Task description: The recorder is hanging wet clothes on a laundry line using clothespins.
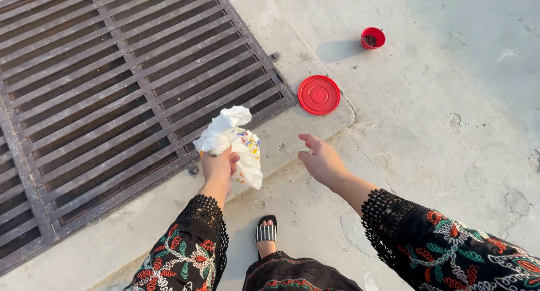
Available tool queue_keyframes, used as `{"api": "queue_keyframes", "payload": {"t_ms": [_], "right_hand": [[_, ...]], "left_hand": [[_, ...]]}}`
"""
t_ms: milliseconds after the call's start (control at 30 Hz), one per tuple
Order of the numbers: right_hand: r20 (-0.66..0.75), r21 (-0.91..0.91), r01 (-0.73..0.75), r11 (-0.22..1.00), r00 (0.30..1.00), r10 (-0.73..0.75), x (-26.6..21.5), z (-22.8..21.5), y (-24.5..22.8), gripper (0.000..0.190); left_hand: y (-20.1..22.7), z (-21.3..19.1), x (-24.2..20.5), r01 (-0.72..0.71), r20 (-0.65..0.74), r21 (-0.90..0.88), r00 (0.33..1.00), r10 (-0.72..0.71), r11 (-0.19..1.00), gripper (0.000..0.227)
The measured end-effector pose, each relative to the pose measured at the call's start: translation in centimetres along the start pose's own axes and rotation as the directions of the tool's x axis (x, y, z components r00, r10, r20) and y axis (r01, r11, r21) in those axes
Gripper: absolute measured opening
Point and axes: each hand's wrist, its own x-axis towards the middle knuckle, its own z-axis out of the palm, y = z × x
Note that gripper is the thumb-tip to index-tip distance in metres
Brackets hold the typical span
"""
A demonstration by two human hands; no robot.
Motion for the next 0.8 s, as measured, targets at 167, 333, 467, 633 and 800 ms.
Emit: {"api": "queue_keyframes", "payload": {"t_ms": [167, 333, 467, 633, 800], "right_hand": [[0.013, -0.141, 0.075, 0.987, 0.997, -0.074, 1.7, 1.5, -1.3, 0.057], [0.038, -0.189, 0.124, 0.974, 0.992, -0.119, 0.7, 1.8, -2.9, 0.059], [-0.014, -0.289, 0.236, 0.928, 0.968, -0.25, 0.6, 1.0, -3.8, 0.066], [-0.069, -0.481, 0.289, 0.828, 0.929, -0.364, -3.8, -2.0, -6.7, 0.072], [-0.122, -0.618, 0.277, 0.736, 0.891, -0.437, -8.5, -6.4, -7.6, 0.082]], "left_hand": [[1.3, 0.0, 3.5, -0.078, 0.031, 0.182, 0.997, 0.074, 0.98, 0.032], [4.0, 1.3, 2.7, -0.551, 0.227, 0.561, 0.821, 0.524, 0.618, 0.045], [7.5, 2.7, -2.1, -0.666, 0.45, 0.718, 0.667, 0.593, 0.204, 0.067], [10.4, 3.1, -8.6, -0.705, 0.664, 0.684, 0.495, 0.56, -0.188, 0.082], [12.7, 3.7, -12.2, -0.706, 0.805, 0.546, 0.293, 0.516, -0.451, 0.09]]}}
